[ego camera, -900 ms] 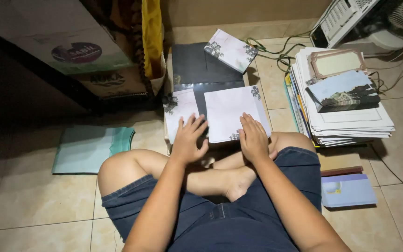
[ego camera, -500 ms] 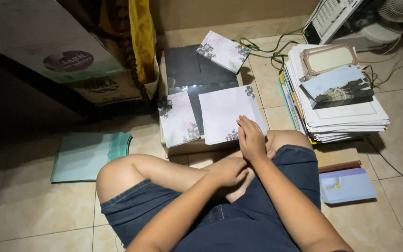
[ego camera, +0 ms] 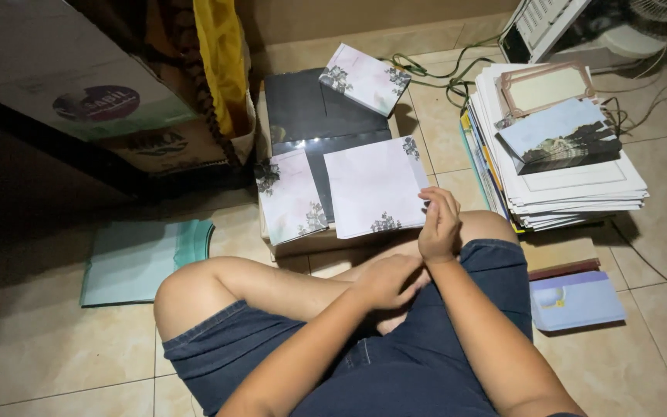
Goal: The person smooths and presses down individual sheets of paper on a stack to ensure they are flat and aligned.
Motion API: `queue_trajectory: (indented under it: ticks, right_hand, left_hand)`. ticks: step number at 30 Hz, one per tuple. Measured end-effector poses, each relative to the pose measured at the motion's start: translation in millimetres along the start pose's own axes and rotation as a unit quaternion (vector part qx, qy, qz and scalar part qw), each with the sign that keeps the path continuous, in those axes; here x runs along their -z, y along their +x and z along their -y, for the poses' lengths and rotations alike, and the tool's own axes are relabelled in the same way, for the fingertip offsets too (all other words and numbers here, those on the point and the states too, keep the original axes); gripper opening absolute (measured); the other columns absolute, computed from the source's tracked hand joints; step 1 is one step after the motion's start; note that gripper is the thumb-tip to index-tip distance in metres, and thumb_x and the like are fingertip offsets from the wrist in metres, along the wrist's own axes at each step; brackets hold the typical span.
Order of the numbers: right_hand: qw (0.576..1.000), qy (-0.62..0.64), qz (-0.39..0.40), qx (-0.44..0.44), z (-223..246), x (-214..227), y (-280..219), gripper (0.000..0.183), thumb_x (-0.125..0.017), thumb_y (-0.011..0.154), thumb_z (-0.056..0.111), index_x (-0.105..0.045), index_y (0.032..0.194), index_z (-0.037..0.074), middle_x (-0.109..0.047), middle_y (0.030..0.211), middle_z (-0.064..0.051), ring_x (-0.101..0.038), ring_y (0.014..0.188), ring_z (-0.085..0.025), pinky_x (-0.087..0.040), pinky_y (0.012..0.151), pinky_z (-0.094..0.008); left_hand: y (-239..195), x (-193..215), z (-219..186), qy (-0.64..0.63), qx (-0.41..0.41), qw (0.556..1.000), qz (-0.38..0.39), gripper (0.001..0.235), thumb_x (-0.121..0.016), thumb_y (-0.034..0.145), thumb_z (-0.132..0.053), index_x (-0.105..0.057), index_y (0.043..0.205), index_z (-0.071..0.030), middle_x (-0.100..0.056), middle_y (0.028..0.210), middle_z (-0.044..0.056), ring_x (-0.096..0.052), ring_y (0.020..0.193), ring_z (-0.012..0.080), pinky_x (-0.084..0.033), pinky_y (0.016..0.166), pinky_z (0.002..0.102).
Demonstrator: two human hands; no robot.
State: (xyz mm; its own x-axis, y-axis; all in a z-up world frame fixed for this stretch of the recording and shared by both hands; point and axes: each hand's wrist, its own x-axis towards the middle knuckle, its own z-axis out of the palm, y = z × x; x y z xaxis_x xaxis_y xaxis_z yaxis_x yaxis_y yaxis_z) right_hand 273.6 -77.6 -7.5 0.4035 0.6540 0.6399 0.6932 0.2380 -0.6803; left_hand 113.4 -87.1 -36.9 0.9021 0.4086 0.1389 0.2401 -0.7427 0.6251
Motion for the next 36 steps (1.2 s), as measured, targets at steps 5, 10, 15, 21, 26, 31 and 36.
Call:
queue_trajectory:
  ticks: [5, 10, 15, 21, 26, 31, 36]
  right_hand:
    - [1.0, -0.029, 0.005, -0.01, 15, 3, 8, 0.025, -0.041, 0.108, 0.011, -0.066, 0.106, 0.007, -0.062, 0.11, -0.008, -0.062, 0.107, -0.03, -0.04, 0.099, -0.039]
    - [0.993, -0.116, -0.013, -0.035, 2, 3, 6, 0.018, -0.061, 0.099, 0.006, -0.061, 0.117, 0.006, -0.059, 0.118, -0.01, -0.059, 0.109, -0.034, -0.043, 0.097, -0.045]
    - [0.991, -0.057, -0.033, -0.12, -16, 4, 10, 0.019, -0.056, 0.103, 0.003, -0.057, 0.122, 0.001, -0.056, 0.117, -0.016, -0.058, 0.11, -0.037, -0.045, 0.098, -0.047]
    - [0.925, -0.121, 0.277, -0.228, 19, 34, 36, 0.106, -0.085, 0.079, 0.028, -0.022, 0.16, 0.006, -0.024, 0.163, -0.028, -0.037, 0.141, -0.053, -0.04, 0.113, -0.063]
    - [0.892, -0.119, 0.355, -0.254, 24, 39, 40, 0.125, -0.09, 0.068, 0.025, -0.011, 0.163, 0.007, -0.023, 0.164, -0.025, -0.037, 0.143, -0.048, -0.034, 0.12, -0.057]
    - [0.879, -0.125, 0.351, -0.298, -6, 37, 36, 0.103, -0.085, 0.075, 0.023, -0.029, 0.161, 0.019, -0.044, 0.158, -0.011, -0.048, 0.139, -0.032, -0.04, 0.118, -0.047]
    - [0.871, -0.099, 0.362, -0.317, 6, 39, 46, 0.109, -0.083, 0.072, 0.019, -0.023, 0.163, 0.016, -0.043, 0.158, -0.017, -0.048, 0.138, -0.036, -0.042, 0.117, -0.048]
  left_hand:
    - [-4, -10, 12, 0.027, 0.042, 0.998, 0.044, 0.052, -0.054, 0.091, -0.047, -0.05, 0.129, -0.012, -0.066, 0.112, 0.015, -0.068, 0.103, 0.0363, -0.057, 0.086, 0.05]
    - [-7, -7, 16, 0.077, 0.079, 0.984, 0.142, 0.063, -0.042, 0.09, -0.061, -0.05, 0.128, -0.012, -0.072, 0.101, 0.017, -0.073, 0.094, 0.0385, -0.056, 0.082, 0.05]
    - [16, 39, -5, 0.065, -0.099, 0.978, -0.171, 0.021, -0.058, 0.09, -0.031, -0.055, 0.076, -0.016, -0.06, 0.061, 0.009, -0.065, 0.063, 0.032, -0.053, 0.058, 0.044]
    - [86, 135, 51, 0.174, 0.114, 0.939, -0.275, 0.023, -0.055, 0.091, -0.021, -0.064, 0.107, -0.008, -0.064, 0.096, 0.015, -0.064, 0.096, 0.0363, -0.05, 0.085, 0.048]
    - [119, 134, 117, 0.243, 0.215, 0.931, -0.166, 0.047, -0.046, 0.1, -0.043, -0.062, 0.127, -0.008, -0.063, 0.12, 0.013, -0.058, 0.117, 0.0294, -0.044, 0.097, 0.045]
    - [118, 134, 101, 0.184, 0.231, 0.951, -0.087, 0.056, -0.045, 0.102, -0.052, -0.064, 0.13, -0.008, -0.062, 0.123, 0.011, -0.055, 0.12, 0.0269, -0.043, 0.1, 0.041]
    - [114, 135, 97, 0.162, 0.21, 0.958, -0.113, 0.039, -0.047, 0.105, -0.031, -0.065, 0.133, -0.011, -0.064, 0.121, 0.007, -0.054, 0.122, 0.0206, -0.039, 0.102, 0.036]
